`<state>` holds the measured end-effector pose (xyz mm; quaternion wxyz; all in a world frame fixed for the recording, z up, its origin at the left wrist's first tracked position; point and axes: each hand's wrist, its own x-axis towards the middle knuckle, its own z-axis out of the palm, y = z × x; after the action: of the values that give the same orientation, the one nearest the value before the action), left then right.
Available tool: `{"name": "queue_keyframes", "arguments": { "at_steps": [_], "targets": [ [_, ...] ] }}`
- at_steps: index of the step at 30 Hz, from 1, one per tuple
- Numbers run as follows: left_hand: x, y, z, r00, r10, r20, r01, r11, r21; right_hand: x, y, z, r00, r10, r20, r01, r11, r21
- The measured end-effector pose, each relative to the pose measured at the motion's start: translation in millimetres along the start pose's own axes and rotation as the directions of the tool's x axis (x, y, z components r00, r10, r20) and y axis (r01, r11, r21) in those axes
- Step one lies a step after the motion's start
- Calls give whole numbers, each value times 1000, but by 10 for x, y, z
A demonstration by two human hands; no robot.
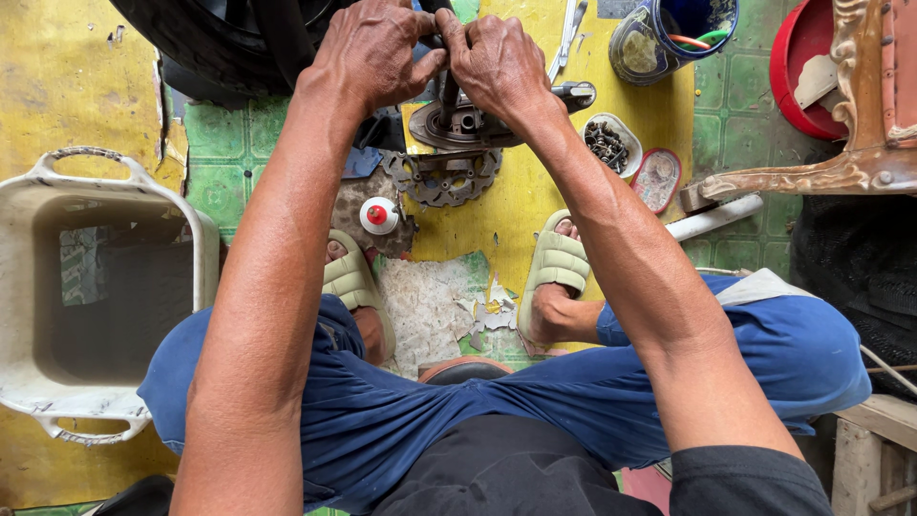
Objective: The person sits on the floor working on a motorcycle brake assembly, turning and manipulating the metal component by hand. They pick up a bottle and pour liquid onto the part, then continue working the assembly and handle small fasteners from a container on the floor.
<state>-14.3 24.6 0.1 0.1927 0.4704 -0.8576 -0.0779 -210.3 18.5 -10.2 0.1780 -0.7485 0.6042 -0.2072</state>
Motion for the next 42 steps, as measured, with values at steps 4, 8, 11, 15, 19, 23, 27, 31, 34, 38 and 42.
{"name": "queue_keyframes", "arguments": {
  "at_steps": [4, 8, 11, 15, 19, 23, 27, 31, 34, 38, 42],
  "targets": [
    [-3, -1, 2, 999, -19, 25, 19, 1000, -8, 0, -3, -3, 1000, -4, -1, 4, 1000, -1],
    [-6, -6, 5, 999, -23, 30, 23, 1000, -8, -4, -14, -13, 1000, -8, 5, 8, 1000, 7],
    [-2, -14, 8, 1000, -14, 16, 14, 1000, 7, -2, -27, -20, 999, 25, 31, -25, 1000, -6],
    [2, -12, 25, 1000, -22, 20, 21, 1000, 11, -8, -29, -25, 1000, 4, 18, -5, 1000, 20],
    [0, -14, 33, 1000, -19, 19, 18, 1000, 14, -5, -19, -21, 1000, -1, 9, 1, 1000, 9],
    [-1, -19, 28, 1000, -16, 19, 15, 1000, 21, 3, -24, -20, 999, 25, 31, -25, 1000, -11],
    [-4, -20, 24, 1000, -17, 19, 16, 1000, 13, 3, -42, -34, 1000, 14, 23, -15, 1000, 16],
    [-6, -29, 20, 1000, -10, 10, 10, 1000, 9, 0, -55, -41, 1000, 0, 3, 0, 1000, 24],
    [-6, -39, 18, 1000, -12, 11, 12, 1000, 12, 6, -54, -37, 1000, -5, -2, 5, 1000, 9],
    [-2, -42, 25, 1000, -12, 15, 12, 1000, 12, 11, -47, -32, 1000, 10, 10, -10, 1000, 5],
    [2, -44, 38, 1000, -15, 25, 14, 1000, 9, 8, -41, -34, 1000, 1, -4, -1, 1000, 17]
  ]
}}
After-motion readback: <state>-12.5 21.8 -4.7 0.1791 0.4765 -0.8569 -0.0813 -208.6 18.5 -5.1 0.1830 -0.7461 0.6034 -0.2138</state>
